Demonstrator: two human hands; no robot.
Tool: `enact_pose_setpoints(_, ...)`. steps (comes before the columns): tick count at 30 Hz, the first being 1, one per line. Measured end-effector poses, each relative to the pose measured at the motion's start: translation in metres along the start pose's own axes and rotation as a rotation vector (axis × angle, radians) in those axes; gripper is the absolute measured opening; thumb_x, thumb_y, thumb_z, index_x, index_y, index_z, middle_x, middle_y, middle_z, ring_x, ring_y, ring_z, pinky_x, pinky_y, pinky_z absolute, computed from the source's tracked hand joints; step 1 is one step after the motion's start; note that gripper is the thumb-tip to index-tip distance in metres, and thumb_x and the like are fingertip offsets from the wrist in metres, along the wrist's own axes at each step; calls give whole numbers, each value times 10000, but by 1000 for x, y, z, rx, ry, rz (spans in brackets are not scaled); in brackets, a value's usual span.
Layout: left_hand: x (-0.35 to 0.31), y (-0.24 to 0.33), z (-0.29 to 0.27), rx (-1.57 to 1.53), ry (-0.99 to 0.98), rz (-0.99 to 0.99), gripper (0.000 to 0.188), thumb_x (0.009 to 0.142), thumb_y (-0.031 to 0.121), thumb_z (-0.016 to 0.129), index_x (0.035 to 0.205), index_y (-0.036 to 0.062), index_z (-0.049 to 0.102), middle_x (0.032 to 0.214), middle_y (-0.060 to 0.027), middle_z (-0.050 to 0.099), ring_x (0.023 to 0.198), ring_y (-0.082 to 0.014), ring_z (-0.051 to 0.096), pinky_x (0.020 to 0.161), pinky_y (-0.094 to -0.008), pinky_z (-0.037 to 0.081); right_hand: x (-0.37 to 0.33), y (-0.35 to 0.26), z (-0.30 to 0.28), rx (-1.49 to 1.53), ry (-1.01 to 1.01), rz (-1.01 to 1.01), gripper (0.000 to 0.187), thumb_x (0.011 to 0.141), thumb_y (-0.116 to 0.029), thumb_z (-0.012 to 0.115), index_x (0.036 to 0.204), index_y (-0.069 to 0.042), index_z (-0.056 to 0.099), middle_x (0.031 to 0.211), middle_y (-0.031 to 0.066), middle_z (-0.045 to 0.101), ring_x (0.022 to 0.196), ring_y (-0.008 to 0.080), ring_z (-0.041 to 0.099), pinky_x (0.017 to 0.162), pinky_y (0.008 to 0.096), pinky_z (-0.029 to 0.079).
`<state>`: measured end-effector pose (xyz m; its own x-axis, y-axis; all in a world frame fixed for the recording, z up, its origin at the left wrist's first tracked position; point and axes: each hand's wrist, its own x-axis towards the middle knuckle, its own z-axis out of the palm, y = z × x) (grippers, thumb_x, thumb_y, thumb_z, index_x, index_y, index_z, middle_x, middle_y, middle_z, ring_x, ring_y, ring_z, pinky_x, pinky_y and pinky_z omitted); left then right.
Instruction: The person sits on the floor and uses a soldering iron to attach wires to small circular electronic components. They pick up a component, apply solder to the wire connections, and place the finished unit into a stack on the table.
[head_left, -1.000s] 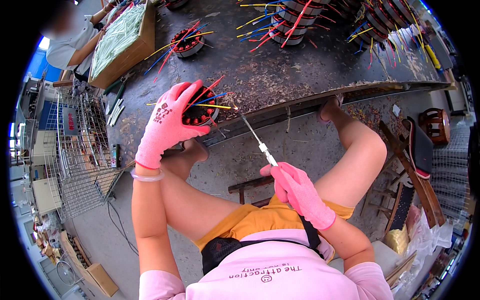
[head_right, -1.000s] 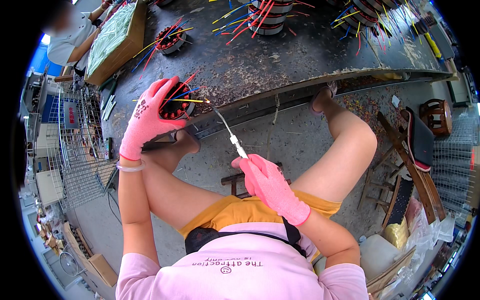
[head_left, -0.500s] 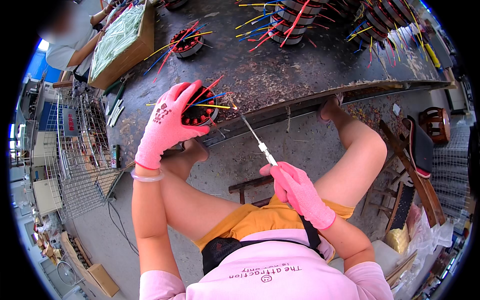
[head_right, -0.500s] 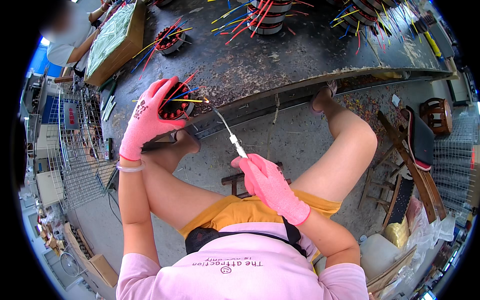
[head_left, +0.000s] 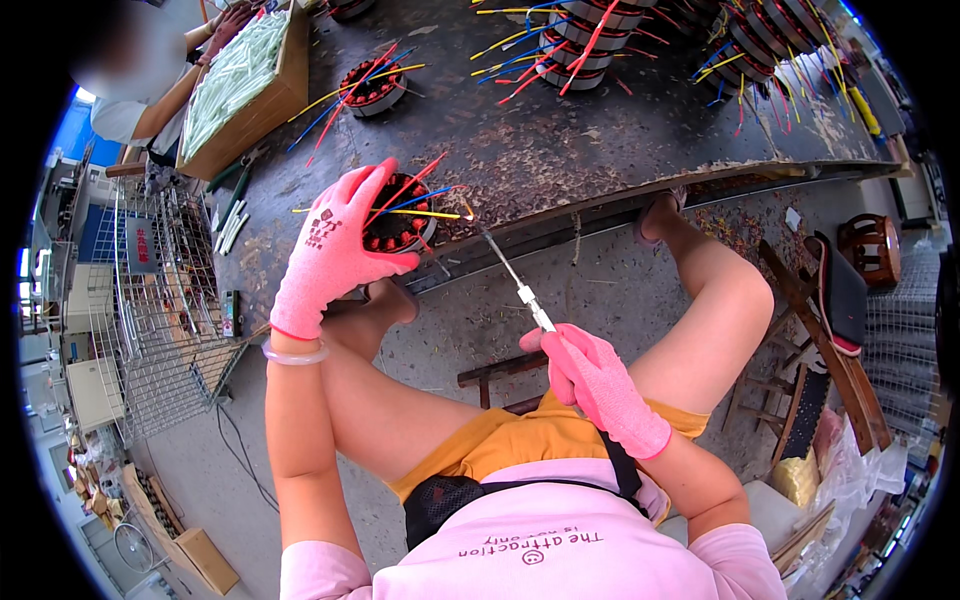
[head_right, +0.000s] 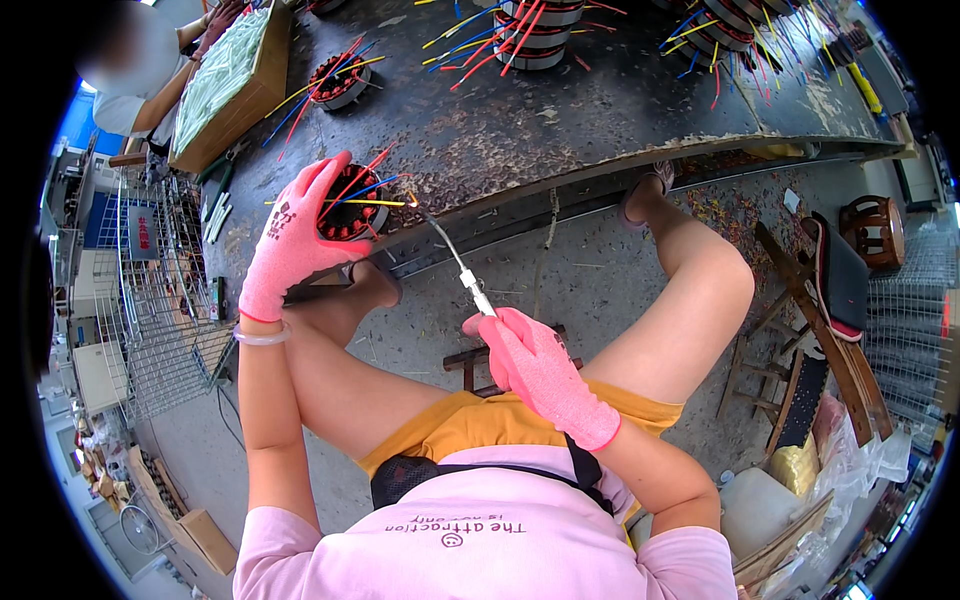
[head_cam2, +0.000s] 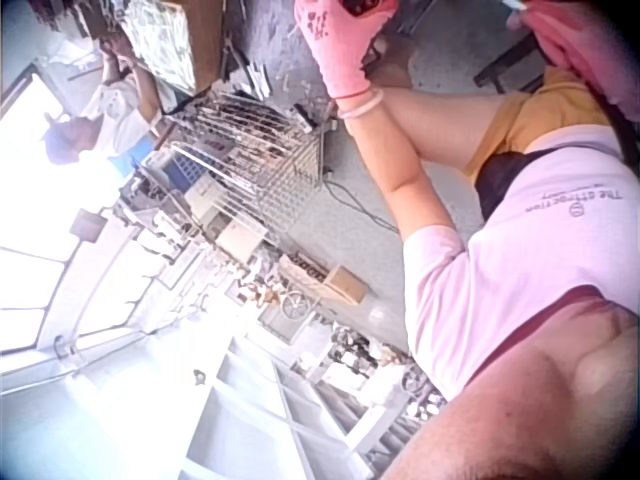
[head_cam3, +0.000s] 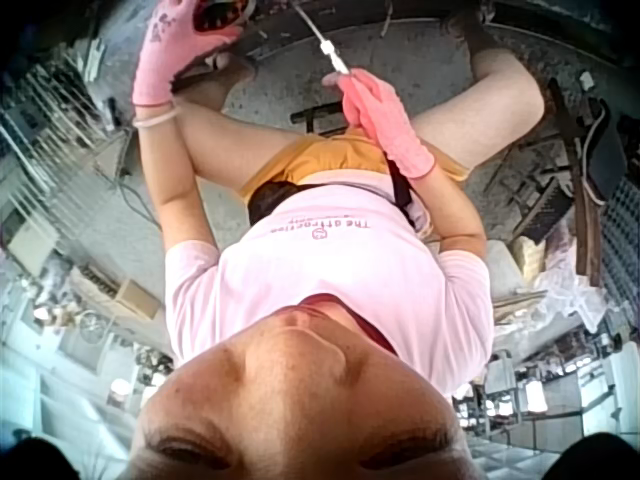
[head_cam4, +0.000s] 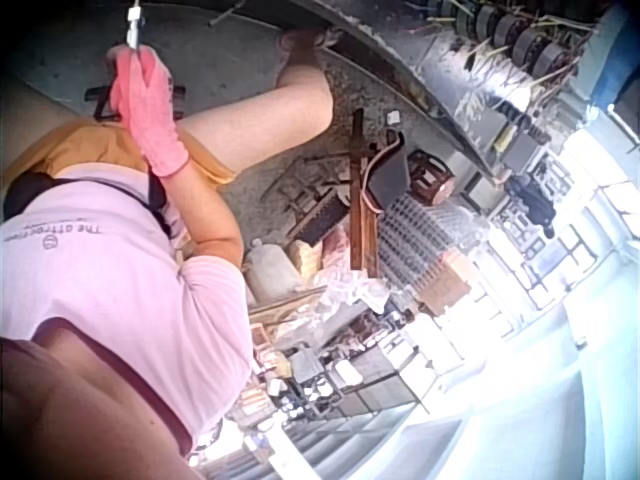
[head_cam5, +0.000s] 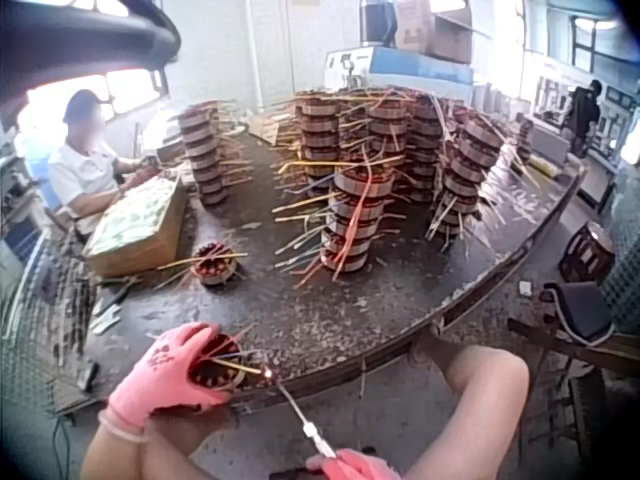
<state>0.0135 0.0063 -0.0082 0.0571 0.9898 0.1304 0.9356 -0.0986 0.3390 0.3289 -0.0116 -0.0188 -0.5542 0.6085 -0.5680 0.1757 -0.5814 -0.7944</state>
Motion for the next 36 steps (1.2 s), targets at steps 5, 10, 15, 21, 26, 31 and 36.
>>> enact_pose_setpoints(5, 1, 2, -4, 9, -42, -25, 924, 587, 259, 837, 1407, 63, 460, 1336, -173, 510, 1241, -378, 484, 1071, -442, 380, -2, 0, -1, 46, 26, 32, 331, 996, -309, 507, 1076, -15, 635, 566, -31, 448, 496, 34, 347, 472, 220, 277)
enact_pose_setpoints(10, 2, -5, -3, 69, -13, 190, 929, 548, 227, 835, 1394, 76, 483, 1339, -157, 508, 1306, -369, 423, 1141, -463, 303, -1, -1, 1, 32, -1, 1, 371, 1020, -321, 465, 1107, 5, 618, 515, -50, 406, 458, 28, 303, 441, 219, 226)
enact_pose_setpoints(15, 2, -2, -2, 79, -16, 134, 937, 530, 217, 833, 1392, 91, 487, 1350, -150, 495, 1341, -375, 375, 1165, -485, 267, -1, -1, 2, 26, -11, 5, 365, 1020, -314, 466, 1108, 6, 618, 520, -49, 408, 466, 28, 298, 448, 221, 224)
enact_pose_setpoints(21, 1, -1, 0, 86, 39, 129, 904, 538, 272, 849, 1352, 78, 507, 1282, -160, 533, 1270, -356, 449, 1159, -486, 281, -2, 0, 2, -3, 6, 20, 369, 1023, -318, 464, 1108, 6, 621, 521, -49, 409, 467, 30, 300, 449, 222, 224)
enact_pose_setpoints(26, 1, 2, -1, 113, 42, 112, 893, 542, 297, 850, 1337, 69, 513, 1285, -159, 535, 1267, -352, 453, 1158, -485, 283, -1, 2, 1, -31, 6, 1, 370, 1024, -323, 464, 1106, 1, 622, 517, -48, 408, 462, 32, 302, 445, 223, 224)
enact_pose_setpoints(31, 1, 4, -1, 121, 36, 92, 886, 552, 304, 847, 1336, 64, 511, 1297, -156, 535, 1271, -347, 456, 1159, -482, 283, -1, 0, 2, -41, 4, -4, 370, 1024, -327, 462, 1097, -3, 625, 509, -45, 408, 453, 33, 308, 438, 221, 231)
enact_pose_setpoints(36, 3, 2, 0, 54, 26, 158, 867, 567, 283, 834, 1345, 80, 510, 1333, -144, 527, 1266, -331, 474, 1153, -477, 295, -1, 1, -2, -26, -9, 20, 362, 994, -350, 510, 1091, -25, 636, 562, -19, 462, 495, 35, 342, 475, 225, 280)
